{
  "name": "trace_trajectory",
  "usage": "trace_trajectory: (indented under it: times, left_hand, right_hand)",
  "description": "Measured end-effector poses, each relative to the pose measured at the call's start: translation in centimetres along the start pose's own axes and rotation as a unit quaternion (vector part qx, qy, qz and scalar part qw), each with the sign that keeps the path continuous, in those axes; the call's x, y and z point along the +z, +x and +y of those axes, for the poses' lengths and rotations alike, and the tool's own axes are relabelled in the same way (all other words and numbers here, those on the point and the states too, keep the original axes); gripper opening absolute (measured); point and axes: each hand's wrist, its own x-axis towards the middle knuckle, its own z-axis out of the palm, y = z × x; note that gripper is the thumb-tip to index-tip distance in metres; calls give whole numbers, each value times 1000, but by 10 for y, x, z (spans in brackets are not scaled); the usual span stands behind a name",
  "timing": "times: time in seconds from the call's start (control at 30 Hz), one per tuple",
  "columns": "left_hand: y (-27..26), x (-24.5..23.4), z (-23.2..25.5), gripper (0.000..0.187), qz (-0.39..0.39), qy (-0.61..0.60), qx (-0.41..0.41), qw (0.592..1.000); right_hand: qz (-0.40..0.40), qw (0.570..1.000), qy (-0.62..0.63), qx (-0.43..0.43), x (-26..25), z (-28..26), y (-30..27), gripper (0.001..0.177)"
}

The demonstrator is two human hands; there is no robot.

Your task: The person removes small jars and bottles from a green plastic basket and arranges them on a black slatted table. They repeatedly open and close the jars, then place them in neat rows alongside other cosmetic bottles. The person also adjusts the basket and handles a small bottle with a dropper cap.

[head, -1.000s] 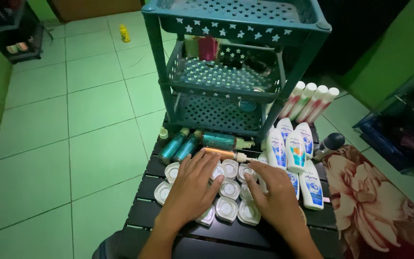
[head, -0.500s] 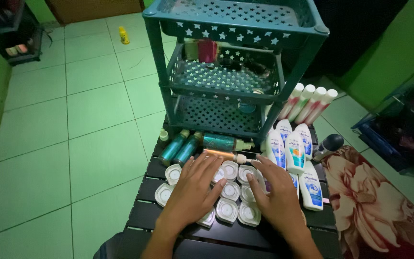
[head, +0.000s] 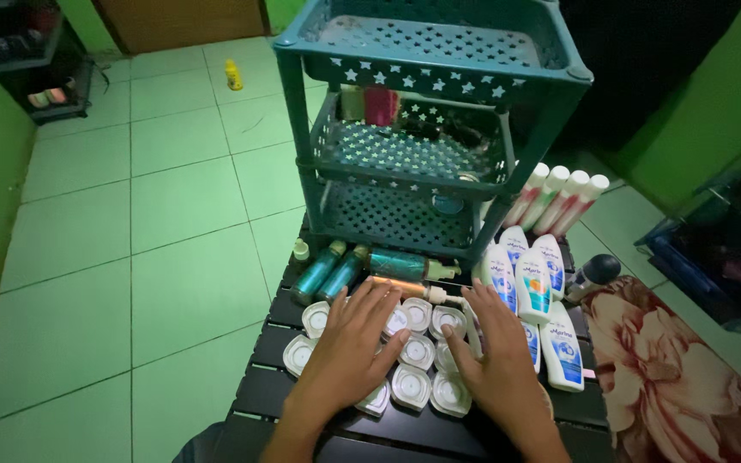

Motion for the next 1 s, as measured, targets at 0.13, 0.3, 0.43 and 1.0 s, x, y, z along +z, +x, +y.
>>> trace_trajectory:
  times: [0.13, 0.3, 0.43, 1.0]
  left_hand:
    - [0, 0, 0, 57, 7, -2, 4, 1000]
    - [-2, -1, 0, 56, 11, -21, 0, 1000]
    - [-3, -4, 0, 57, 11, -25, 7, 1000]
    - [-4, -2, -1, 57, 13, -31, 9, 999]
  right_hand:
    - [1, 1000, -4, -8, 3, 3, 0, 61]
    - [-8, 1000, -12, -15, 4, 4, -1, 60]
    - [-13, 999, -28, -35, 5, 4, 0, 61]
    - [-16, 999, -24, -35, 5, -2, -2, 58]
